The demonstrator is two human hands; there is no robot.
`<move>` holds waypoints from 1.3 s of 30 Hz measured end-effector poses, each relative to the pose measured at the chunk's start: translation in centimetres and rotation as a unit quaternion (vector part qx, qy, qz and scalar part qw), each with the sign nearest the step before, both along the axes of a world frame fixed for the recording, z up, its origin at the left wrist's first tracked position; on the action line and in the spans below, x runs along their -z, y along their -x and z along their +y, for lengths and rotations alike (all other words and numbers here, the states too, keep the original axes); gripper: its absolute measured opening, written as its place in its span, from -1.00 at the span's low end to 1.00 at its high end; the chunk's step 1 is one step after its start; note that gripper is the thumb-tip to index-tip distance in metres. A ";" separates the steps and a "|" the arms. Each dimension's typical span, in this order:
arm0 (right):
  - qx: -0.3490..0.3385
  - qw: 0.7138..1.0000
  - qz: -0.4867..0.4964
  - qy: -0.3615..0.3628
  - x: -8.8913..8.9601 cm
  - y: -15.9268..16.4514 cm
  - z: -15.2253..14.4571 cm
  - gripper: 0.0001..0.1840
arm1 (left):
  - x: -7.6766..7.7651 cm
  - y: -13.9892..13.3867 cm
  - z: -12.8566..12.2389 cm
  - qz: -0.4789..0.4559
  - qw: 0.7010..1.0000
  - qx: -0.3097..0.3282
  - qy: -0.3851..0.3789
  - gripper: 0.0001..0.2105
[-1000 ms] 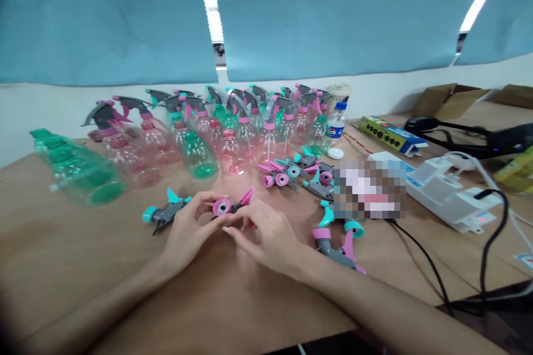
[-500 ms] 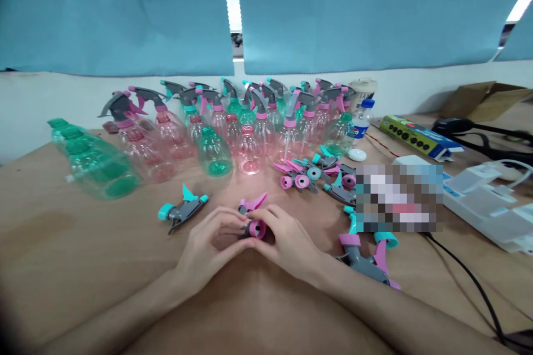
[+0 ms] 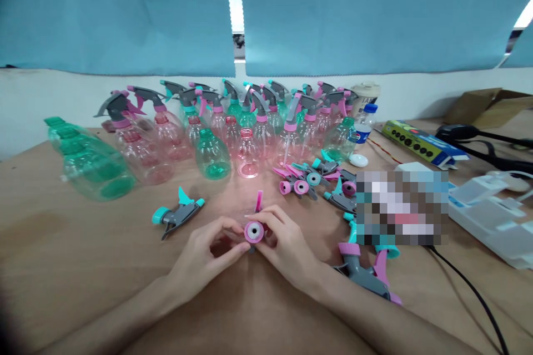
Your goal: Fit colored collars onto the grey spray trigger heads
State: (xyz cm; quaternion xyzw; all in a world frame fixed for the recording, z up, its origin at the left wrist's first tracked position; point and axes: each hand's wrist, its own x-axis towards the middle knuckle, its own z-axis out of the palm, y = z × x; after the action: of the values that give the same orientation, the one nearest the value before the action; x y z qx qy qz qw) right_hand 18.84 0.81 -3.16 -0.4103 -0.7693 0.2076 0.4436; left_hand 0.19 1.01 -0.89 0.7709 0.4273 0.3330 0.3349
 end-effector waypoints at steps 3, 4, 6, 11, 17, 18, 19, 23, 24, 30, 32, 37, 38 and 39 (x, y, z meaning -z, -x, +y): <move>-0.006 1.000 -0.007 0.012 0.2 -0.1 0.0 -0.74 | 0.0 0.0 0.0 -0.008 1.000 -0.001 0.009 -0.91; -0.004 1.000 -0.005 0.014 0.2 -0.1 0.0 -0.72 | 0.1 0.0 0.0 -0.010 1.000 -0.001 0.012 -0.91; 0.004 1.000 0.004 0.016 0.2 -0.1 -0.1 -0.68 | 0.1 0.0 0.0 -0.013 1.000 0.002 0.014 -0.92; 0.003 1.000 -0.004 0.007 -0.2 0.0 -0.1 -0.76 | 0.3 0.0 0.0 -0.018 1.000 0.006 0.000 -0.89; -0.005 1.000 -0.008 0.003 -0.3 -0.2 -0.1 -0.72 | 0.4 0.2 -0.1 -0.005 0.999 0.017 -0.048 -0.87; -0.006 1.000 -0.010 0.003 -0.3 -0.2 0.0 -0.71 | 0.4 0.2 -0.2 0.005 0.998 0.020 -0.063 -0.89; -0.007 1.000 -0.010 0.006 -0.2 -0.2 0.0 -0.70 | 0.4 0.2 -0.2 0.018 0.996 0.024 -0.079 -0.89; -0.011 1.000 0.002 0.027 0.0 -0.1 0.0 -0.64 | 0.4 0.3 -0.3 0.086 0.986 0.032 -0.137 -0.81; -0.010 1.000 0.002 0.026 0.0 -0.1 0.0 -0.65 | 0.4 0.3 -0.3 0.105 0.983 0.029 -0.151 -0.80; 0.005 1.000 -0.012 -0.029 -0.3 -0.1 -0.1 -0.72 | 0.5 0.3 -0.7 0.157 0.958 0.018 -0.240 -0.76; 0.005 0.999 -0.015 -0.041 -0.2 -0.1 -0.2 -0.70 | 0.6 0.2 -0.8 0.165 0.951 0.013 -0.262 -0.75; 0.010 0.999 -0.025 -0.046 -0.1 -0.2 -0.2 -0.70 | 0.8 0.1 -0.9 0.180 0.941 0.003 -0.287 -0.76; 0.009 0.999 -0.027 -0.044 -0.1 -0.2 -0.2 -0.69 | 0.8 0.1 -0.8 0.180 0.942 0.006 -0.283 -0.76; 0.007 0.999 -0.028 -0.041 -0.1 -0.2 -0.2 -0.68 | 0.8 0.2 -0.8 0.178 0.944 0.009 -0.277 -0.76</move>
State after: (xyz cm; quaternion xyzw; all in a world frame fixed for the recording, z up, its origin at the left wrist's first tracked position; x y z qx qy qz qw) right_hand 19.04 0.63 -3.10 -0.4031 -0.7863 0.1614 0.4395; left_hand 0.02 0.26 -1.72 0.8840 0.3639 0.2920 0.0297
